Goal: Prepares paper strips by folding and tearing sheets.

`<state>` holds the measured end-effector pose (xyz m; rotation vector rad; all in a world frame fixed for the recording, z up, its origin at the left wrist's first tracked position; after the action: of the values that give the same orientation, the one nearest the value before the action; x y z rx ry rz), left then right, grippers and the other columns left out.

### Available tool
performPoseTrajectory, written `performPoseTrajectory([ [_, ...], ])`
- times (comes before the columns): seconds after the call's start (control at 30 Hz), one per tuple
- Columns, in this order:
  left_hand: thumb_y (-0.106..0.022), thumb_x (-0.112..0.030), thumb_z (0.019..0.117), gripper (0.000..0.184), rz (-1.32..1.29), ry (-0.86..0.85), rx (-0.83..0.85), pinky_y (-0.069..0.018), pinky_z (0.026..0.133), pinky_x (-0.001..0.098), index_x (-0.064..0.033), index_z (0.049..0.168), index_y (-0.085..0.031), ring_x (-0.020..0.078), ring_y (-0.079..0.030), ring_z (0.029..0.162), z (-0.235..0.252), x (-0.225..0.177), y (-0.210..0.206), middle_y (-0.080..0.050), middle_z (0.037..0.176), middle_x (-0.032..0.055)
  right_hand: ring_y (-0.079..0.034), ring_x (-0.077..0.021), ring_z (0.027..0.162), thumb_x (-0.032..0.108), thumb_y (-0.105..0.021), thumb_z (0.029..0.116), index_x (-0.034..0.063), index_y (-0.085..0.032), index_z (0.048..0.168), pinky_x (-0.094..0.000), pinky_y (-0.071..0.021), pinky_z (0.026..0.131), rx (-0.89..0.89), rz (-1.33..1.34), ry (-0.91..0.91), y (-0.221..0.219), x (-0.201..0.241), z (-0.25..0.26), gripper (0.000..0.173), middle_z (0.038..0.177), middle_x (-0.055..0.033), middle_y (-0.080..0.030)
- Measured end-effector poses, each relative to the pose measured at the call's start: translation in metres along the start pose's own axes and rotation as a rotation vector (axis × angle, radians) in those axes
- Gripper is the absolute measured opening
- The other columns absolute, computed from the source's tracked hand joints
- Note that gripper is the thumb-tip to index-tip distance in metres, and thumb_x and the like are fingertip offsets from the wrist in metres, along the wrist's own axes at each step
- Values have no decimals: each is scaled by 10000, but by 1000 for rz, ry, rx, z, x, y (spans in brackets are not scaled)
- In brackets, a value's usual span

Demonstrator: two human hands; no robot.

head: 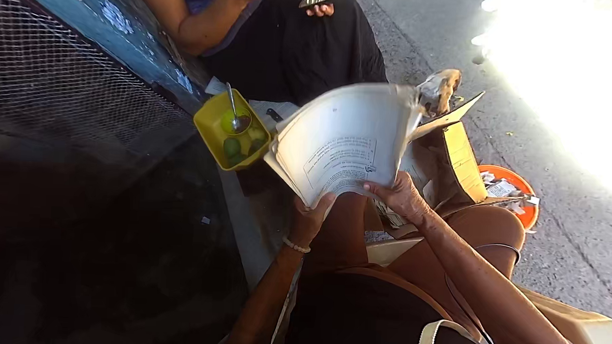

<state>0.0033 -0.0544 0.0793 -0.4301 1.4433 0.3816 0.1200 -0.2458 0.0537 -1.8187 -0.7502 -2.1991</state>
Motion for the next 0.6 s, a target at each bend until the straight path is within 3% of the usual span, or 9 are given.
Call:
performPoseTrajectory([
  [0.1, -739, 10, 842, 379, -28, -147, 3, -607, 873, 256, -56, 1185, -592, 28, -709, 934, 1, -22, -4, -735, 993, -70, -658, 65, 718, 55, -728, 897, 54, -704, 945, -152, -566, 692, -73, 35, 133, 8, 29, 3, 54, 790, 72, -715],
  [0.17, -771, -54, 835, 446, -72, -129, -10, -602, 901, 269, -64, 1228, -561, 38, -705, 976, 3, -19, -1, -731, 1030, -68, -661, 61, 726, 51, -734, 887, 56, -698, 931, -154, -569, 697, -106, 31, 158, 10, 29, 2, 57, 796, 68, -714],
  [0.23, -745, -98, 842, 449, -105, 32, -19, -603, 907, 315, -18, 1246, -567, 87, -707, 982, 8, 4, 2, -725, 1039, 1, -675, 11, 721, 55, -732, 896, 43, -696, 919, -212, -582, 698, -74, 5, 41, 7, 4, -1, 44, 782, 26, -717],
  [0.33, -603, -55, 987, 224, -56, 217, 53, -599, 899, 336, 18, 1198, -623, 117, -715, 951, 16, 27, 0, -734, 1013, 56, -683, -64, 738, 80, -694, 940, 9, -696, 960, -304, -574, 727, -28, -98, -81, 2, -16, -4, 74, 787, -41, -705],
  [0.47, -471, -103, 1078, 201, -155, 387, 22, -623, 831, 342, -40, 1175, -636, 141, -737, 881, 17, 9, -11, -746, 968, 62, -701, -234, 753, 63, -695, 938, 16, -692, 1024, -500, -561, 700, -75, -330, -58, 23, 26, -1, 98, 823, -122, -702],
  [0.6, -458, -123, 1092, 213, -272, 630, -58, -633, 786, 364, 1, 1221, -573, 196, -742, 861, 1, 14, -21, -730, 973, 122, -710, -323, 812, 8, -668, 894, -10, -683, 1156, -547, -566, 721, -66, -486, 8, 20, 66, -14, 263, 928, -180, -715],
])
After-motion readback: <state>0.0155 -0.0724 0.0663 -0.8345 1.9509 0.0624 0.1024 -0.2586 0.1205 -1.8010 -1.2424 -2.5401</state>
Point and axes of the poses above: each hand's wrist, its own z-axis towards the middle knuckle, its own y-axis out of the back of the hand, x = y × z, the point moved 5 cm from there along z, towards the middle knuckle
